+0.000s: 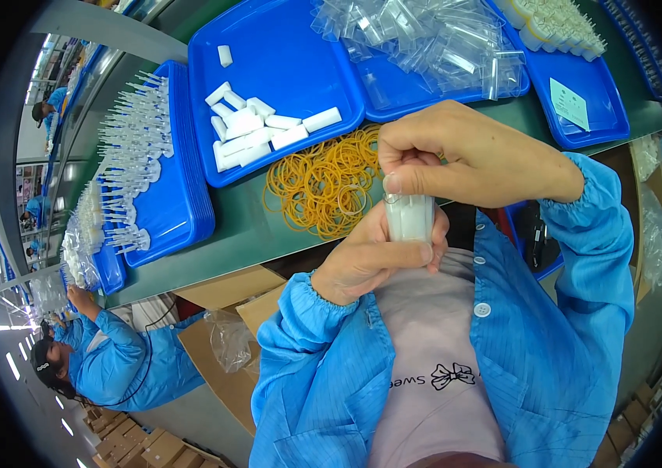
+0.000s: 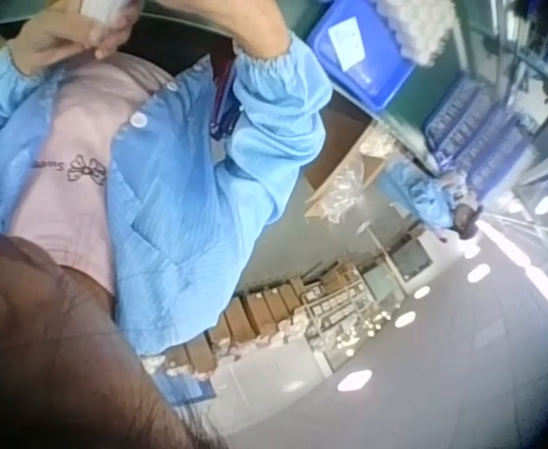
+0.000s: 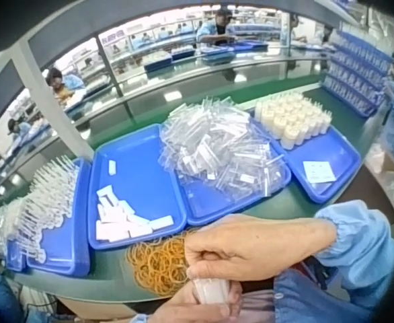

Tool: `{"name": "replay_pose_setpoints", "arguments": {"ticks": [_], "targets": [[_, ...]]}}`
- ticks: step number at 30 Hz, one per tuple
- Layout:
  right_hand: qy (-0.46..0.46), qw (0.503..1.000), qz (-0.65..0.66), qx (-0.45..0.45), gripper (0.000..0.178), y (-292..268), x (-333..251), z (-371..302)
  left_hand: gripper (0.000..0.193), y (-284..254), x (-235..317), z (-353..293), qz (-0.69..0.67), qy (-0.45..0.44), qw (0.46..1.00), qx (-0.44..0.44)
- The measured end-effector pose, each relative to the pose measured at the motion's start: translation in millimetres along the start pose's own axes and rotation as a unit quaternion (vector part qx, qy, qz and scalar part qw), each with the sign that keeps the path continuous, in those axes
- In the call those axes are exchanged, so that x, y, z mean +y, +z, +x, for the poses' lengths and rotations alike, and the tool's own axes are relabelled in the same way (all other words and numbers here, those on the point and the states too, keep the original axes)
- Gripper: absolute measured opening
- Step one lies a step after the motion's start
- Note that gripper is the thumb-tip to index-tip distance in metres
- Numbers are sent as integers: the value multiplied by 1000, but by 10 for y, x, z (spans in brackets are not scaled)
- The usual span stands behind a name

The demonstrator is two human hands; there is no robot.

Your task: The person assembles component bundles by placing white sleeves onto the prongs of a plastic base, sliding clear tubes over the sleeves, and securing the assembled bundle with a rubber band by hand.

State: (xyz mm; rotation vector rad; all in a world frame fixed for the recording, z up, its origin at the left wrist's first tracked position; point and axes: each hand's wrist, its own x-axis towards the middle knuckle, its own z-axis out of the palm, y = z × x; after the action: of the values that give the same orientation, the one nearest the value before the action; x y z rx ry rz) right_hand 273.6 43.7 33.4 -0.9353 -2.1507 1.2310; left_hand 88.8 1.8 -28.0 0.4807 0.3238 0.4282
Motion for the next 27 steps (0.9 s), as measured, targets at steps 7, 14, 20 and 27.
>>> {"name": "replay_pose_setpoints", "arguments": {"ticks": [7, 14, 20, 27], "targets": [[-44, 993, -72, 82, 21, -141, -58, 16, 57, 108, 81, 3, 70, 12, 997, 21], [-64, 977, -70, 191, 20, -472, -86, -72, 86, 99, -38, -40, 19, -6, 1000, 7], [-11, 989, -77, 126, 22, -239, -154, -96, 93, 109, 62, -48, 1, -6, 1000, 24], [-17, 994, -18, 103, 22, -157, -21, -51, 88, 40, -4, -29, -56, 11, 998, -39]]}}
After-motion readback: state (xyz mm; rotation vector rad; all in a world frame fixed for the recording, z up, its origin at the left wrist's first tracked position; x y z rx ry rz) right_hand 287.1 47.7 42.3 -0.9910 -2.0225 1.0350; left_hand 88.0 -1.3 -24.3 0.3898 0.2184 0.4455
